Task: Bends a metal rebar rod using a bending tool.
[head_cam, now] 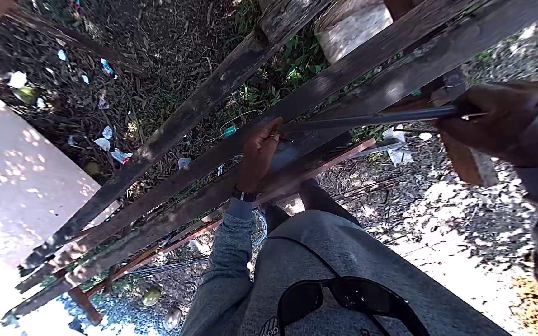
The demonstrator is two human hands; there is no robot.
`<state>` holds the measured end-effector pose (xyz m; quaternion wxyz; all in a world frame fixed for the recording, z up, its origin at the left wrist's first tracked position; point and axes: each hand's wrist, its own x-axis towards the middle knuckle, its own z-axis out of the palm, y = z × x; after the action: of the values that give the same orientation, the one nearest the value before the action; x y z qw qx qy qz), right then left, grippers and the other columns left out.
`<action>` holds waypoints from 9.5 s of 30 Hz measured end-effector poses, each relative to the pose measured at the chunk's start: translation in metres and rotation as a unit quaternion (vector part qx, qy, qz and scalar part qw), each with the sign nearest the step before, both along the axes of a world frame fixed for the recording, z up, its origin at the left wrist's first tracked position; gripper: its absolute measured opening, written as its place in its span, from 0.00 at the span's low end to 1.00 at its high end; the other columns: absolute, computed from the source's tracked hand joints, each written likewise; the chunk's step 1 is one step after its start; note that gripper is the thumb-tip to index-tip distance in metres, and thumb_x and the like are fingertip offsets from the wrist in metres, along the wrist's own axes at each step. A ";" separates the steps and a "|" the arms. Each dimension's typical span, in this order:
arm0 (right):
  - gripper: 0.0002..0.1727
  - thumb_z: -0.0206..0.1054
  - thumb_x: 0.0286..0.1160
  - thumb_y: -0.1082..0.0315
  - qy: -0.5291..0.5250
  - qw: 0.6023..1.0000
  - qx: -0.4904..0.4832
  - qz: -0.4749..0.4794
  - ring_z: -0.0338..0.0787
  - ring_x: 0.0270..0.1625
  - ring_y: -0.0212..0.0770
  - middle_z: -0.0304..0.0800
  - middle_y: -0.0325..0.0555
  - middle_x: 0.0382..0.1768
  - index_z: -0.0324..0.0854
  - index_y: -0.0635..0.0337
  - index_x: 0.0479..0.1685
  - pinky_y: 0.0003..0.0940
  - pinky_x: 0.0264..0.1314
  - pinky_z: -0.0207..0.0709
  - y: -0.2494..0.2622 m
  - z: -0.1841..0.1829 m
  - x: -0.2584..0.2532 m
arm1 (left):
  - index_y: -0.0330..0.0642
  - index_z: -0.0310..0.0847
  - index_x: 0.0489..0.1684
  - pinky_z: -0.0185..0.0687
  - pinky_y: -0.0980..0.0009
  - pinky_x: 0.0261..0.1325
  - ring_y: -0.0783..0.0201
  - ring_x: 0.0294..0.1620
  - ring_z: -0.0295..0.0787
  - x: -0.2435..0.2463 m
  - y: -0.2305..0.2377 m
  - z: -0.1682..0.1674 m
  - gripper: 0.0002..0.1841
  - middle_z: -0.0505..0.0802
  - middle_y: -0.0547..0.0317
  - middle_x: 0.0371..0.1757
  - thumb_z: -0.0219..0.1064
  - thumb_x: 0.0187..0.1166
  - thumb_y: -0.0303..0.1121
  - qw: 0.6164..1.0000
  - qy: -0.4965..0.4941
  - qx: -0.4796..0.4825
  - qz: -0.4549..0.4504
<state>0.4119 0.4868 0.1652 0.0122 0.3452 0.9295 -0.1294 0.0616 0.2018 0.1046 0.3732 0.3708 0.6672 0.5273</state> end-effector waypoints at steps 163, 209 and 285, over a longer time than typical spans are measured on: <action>0.24 0.80 0.69 0.45 -0.150 0.981 -0.125 -0.014 0.88 0.45 0.77 0.90 0.68 0.39 0.88 0.56 0.48 0.84 0.45 0.71 0.164 -0.102 0.007 | 0.44 0.77 0.68 0.93 0.57 0.38 0.54 0.33 0.93 0.121 -0.031 -0.053 0.14 0.93 0.46 0.46 0.64 0.88 0.34 0.905 -0.212 -0.102 0.355; 0.23 0.77 0.68 0.39 -0.157 0.980 -0.121 0.027 0.88 0.44 0.72 0.91 0.64 0.35 0.89 0.51 0.41 0.82 0.53 0.67 0.137 -0.077 -0.023 | 0.48 0.80 0.66 0.94 0.59 0.33 0.54 0.29 0.94 0.111 -0.040 -0.047 0.14 0.94 0.46 0.42 0.68 0.85 0.35 0.920 -0.208 -0.126 0.307; 0.53 0.46 0.63 0.12 -0.095 0.882 -0.113 -0.448 0.89 0.44 0.78 0.88 0.70 0.36 0.82 0.59 0.44 0.80 0.40 0.72 -0.279 -0.127 0.023 | 0.60 0.64 0.79 0.95 0.54 0.32 0.50 0.30 0.94 0.076 -0.079 -0.066 0.24 0.92 0.46 0.50 0.66 0.87 0.44 0.984 -0.131 -0.103 0.065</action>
<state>0.4348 0.2080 0.0379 0.0796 0.7319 0.6491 -0.1917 0.1377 0.1232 0.0390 0.4586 0.2136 0.6861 0.5228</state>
